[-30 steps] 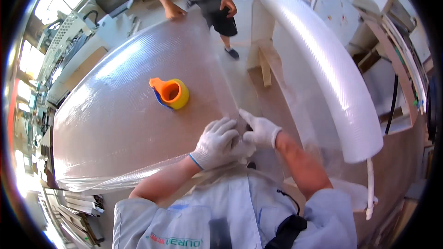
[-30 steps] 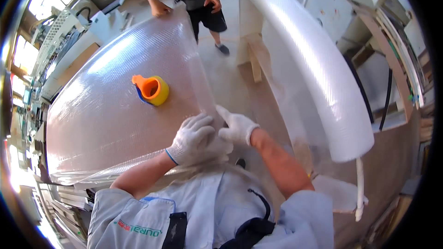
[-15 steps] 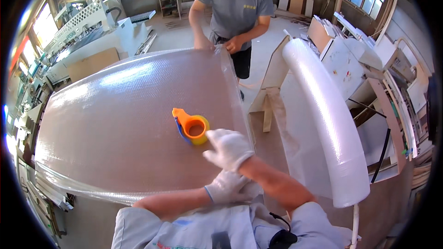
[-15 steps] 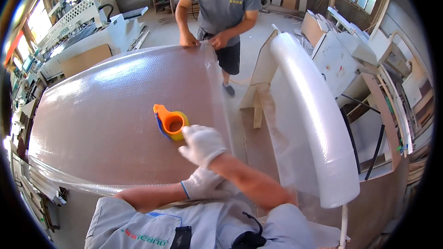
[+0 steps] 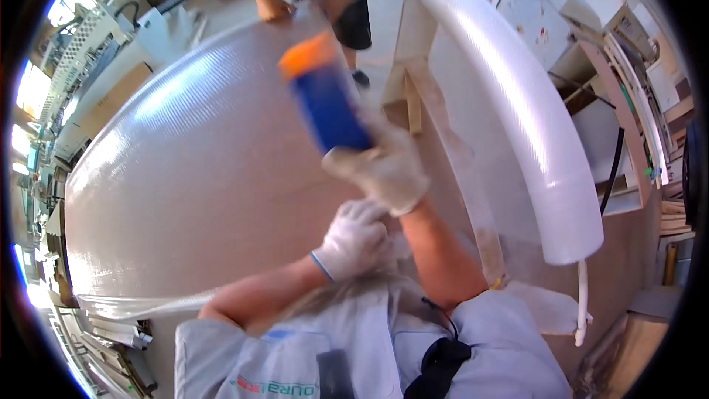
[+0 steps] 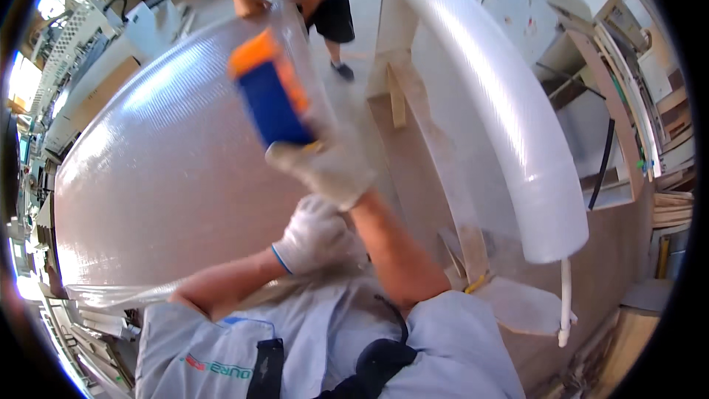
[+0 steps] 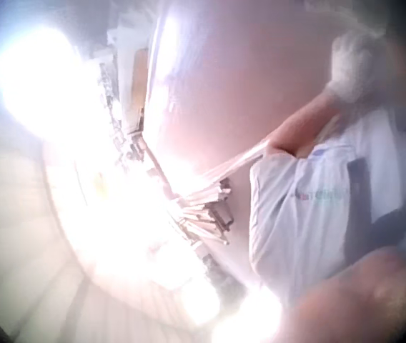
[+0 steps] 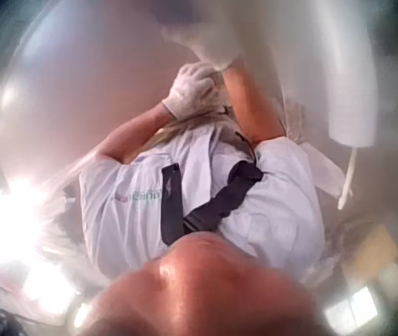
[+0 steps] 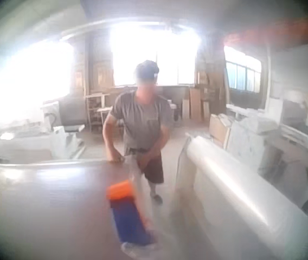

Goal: The person wraps wooden panels with bubble wrap, cuts the wrap with a utility knife, and secures the package using a tape dispenser before placing the dispenser on a shelf.

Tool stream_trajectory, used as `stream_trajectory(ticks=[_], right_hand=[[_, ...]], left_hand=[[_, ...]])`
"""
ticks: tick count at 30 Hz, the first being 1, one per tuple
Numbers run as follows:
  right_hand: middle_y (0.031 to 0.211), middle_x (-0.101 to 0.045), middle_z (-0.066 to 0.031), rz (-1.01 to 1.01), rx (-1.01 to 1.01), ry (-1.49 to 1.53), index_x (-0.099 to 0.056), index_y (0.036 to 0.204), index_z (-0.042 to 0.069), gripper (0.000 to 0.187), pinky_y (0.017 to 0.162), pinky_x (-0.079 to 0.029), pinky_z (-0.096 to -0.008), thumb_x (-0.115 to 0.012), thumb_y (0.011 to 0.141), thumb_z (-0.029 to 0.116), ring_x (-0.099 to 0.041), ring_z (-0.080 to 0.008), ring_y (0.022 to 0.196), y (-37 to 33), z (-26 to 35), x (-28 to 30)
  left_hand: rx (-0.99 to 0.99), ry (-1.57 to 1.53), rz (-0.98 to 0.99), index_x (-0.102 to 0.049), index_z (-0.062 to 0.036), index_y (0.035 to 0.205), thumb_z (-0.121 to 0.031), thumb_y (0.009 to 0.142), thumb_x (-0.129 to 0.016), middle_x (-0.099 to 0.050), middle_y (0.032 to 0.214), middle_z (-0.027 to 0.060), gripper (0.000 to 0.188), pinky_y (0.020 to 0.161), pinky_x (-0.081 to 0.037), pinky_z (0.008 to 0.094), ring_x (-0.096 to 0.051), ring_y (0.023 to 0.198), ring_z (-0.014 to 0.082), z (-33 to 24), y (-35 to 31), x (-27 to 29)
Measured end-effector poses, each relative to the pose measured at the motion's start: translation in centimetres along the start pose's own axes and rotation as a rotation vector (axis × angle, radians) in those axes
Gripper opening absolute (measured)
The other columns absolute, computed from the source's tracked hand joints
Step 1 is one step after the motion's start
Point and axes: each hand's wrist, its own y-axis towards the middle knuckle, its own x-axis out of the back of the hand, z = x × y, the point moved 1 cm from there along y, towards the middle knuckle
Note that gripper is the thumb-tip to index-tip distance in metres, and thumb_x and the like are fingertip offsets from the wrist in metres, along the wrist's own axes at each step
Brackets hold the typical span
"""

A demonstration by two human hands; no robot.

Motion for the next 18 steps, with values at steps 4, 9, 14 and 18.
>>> stream_trajectory(ticks=[4, 9, 14, 18], right_hand=[[0.102, -0.075, -0.0034, -0.338, 0.097, 0.541, -0.076, 0.122, -0.001, 0.040, 0.080, -0.057, -0.0269, -0.081, 0.084, 0.010, -0.068, -0.0095, 0.087, -1.2, 1.0, 3.0], [0.103, -0.074, -0.0026, -0.259, 0.021, 0.534, -0.075, 0.113, 0.001, 0.043, 0.077, -0.056, -0.0281, -0.093, 0.087, 0.029, -0.067, -0.0090, 0.088, 0.8, -2.9, 1.0], [0.110, -0.078, -0.0114, -0.294, 0.189, -0.127, -0.074, 0.109, 0.004, 0.037, 0.096, -0.057, -0.0420, -0.092, 0.083, 0.022, -0.074, -0.0240, 0.104, 2.4, -4.8, 0.0], [0.121, -0.074, -0.0216, -0.274, 0.615, -0.552, -0.073, 0.101, 0.003, 0.037, 0.118, -0.043, -0.0572, -0.093, 0.077, 0.022, -0.067, -0.0461, 0.123, 2.6, -7.2, 0.0]], left_hand=[[-0.116, 0.056, -0.097, -0.069, -0.0065, 0.084, -0.023, 0.081, -0.078, -0.068, 0.130, 0.0165, 0.019, 0.102, -0.049, 0.0565, -0.061, 0.125, 0.0414, 0.4, 1.1, -0.5], [-0.044, -0.104, 0.041, -0.072, -0.0081, 0.109, -0.025, 0.081, -0.078, -0.067, 0.123, 0.0171, 0.034, 0.095, -0.048, 0.0569, -0.061, 0.116, 0.0445, 0.3, 2.9, -1.0], [-0.139, -0.079, 0.050, -0.072, -0.0077, 0.114, -0.026, 0.085, -0.077, -0.066, 0.118, 0.0187, 0.035, 0.090, -0.049, 0.0533, -0.062, 0.106, 0.0435, 1.2, 1.0, -0.1], [0.234, -0.448, 0.037, -0.070, -0.0033, 0.122, -0.019, 0.098, -0.076, -0.072, 0.108, 0.0143, 0.029, 0.084, -0.059, 0.0420, -0.072, 0.092, 0.0308, 6.3, 2.3, 9.7]])
